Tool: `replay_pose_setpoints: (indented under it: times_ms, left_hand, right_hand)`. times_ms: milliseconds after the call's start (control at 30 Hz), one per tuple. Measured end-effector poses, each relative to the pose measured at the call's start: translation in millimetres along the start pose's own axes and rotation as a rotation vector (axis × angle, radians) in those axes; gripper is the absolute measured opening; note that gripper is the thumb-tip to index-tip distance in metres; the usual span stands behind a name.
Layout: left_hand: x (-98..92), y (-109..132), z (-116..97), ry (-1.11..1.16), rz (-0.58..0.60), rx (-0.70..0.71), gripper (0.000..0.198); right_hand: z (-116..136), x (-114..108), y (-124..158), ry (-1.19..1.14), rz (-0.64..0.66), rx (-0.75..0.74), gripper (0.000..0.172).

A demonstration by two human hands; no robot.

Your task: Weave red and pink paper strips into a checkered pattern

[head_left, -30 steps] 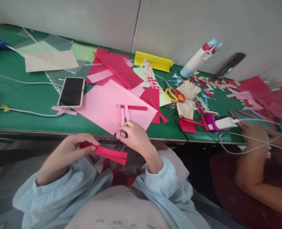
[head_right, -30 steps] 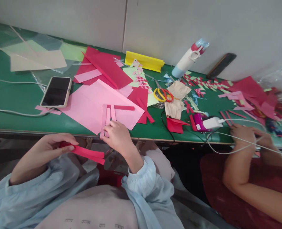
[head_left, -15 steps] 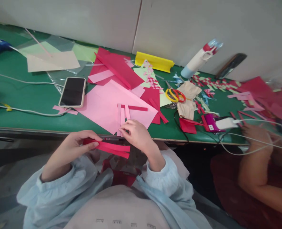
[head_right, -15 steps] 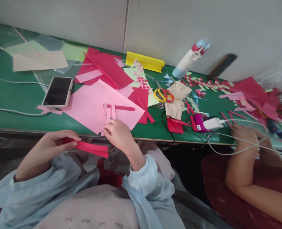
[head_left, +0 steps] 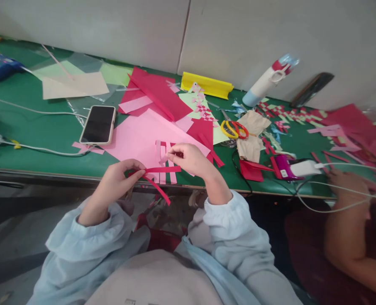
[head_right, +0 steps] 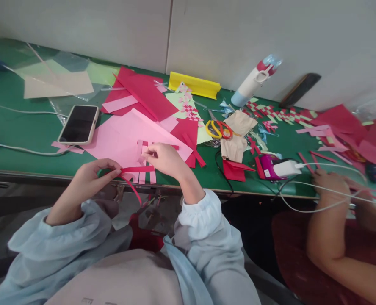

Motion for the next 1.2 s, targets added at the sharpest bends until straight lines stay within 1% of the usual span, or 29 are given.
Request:
replay_pose_setpoints:
  times_ms: [100, 200, 267, 433, 500, 567, 633, 667, 767, 833, 933, 1000, 1067, 1200]
  left_hand:
    - [-3.3, -3.9, -2.6, 0.075, -0.052, -0.013, 0.024]
    - [-5.3, -7.5, -3.5, 0.143, -0.09, -0.039, 0.024]
    - [-4.6, -9.8, -2.3, 0.098, -0.095, -0.076, 0.023]
    - [1.6, -13.7, 1.5, -0.092, -0.064, -0.15, 0.022]
    - [1.1, -14.1, 2.2, -0.12, -0.094, -0.144, 0.022]
    - [-0.5, -14.3, 1.3, -0.103, -0.137, -0.092, 0.022]
    - [-1.7, -13.9, 2.6, -0.042, -0.166, -0.053, 0.021]
    - [-1.6, -13.5, 5.2, 0.009, -0.17, -0.057, 0.02]
    - [-0.5, -11.6, 13.4, 0.234, -0.176, -0.105, 0.02]
    - [-0.7, -9.9, 15.2, 0.371, -0.195, -0.138, 0.022]
    - [-2.0, -7.8, 14.5, 0.441, -0.216, -0.206, 0.025]
    - [-2.2, -7.6, 12.9, 0.437, -0.199, -0.22, 0.027]
    - [-1.7, -8.3, 12.4, 0.405, -0.158, -0.211, 0.026]
    - [0.2, -11.2, 10.4, 0.211, -0.034, -0.127, 0.025]
  right_hand:
    - [-7.7, -1.9, -5.5, -0.046, -0.005, -0.018, 0.023]
    - [-16.2, -3.1, -10.2, -0.1, -0.01, -0.03, 0.015]
    - [-19.5, -4.0, -12.1, -0.141, -0.008, -0.034, 0.014]
    - [-19.2, -6.3, -12.9, -0.218, 0.012, -0.057, 0.028]
    - [-19.9, -7.7, -12.9, -0.235, 0.001, -0.066, 0.028]
    - [-22.5, -8.5, -13.1, -0.24, -0.014, -0.065, 0.027]
    - [-25.7, -8.8, -13.1, -0.231, -0.03, -0.061, 0.026]
    - [-27.2, -8.9, -12.9, -0.226, -0.038, -0.057, 0.026]
    - [-30.8, -8.8, -11.9, -0.252, -0.058, -0.036, 0.027]
    - [-31.9, -8.4, -10.8, -0.291, -0.069, -0.019, 0.028]
    - [-31.0, -7.2, -8.5, -0.31, -0.078, -0.006, 0.03]
    - [-29.5, -6.4, -6.6, -0.286, -0.077, -0.004, 0.029]
    - [-28.6, -6.1, -4.6, -0.257, -0.075, -0.002, 0.027]
    - [-29.5, -8.8, -1.2, -0.246, -0.094, 0.006, 0.024]
Point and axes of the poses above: each hand's wrist, its own y-axis away from the middle knuckle, its own x-axis out of the palm, z = x × y, the point moved 7 cm from there along -y, towards the middle knuckle, and after that the axes turned 6 degrees about z, right-handed, at the moved point
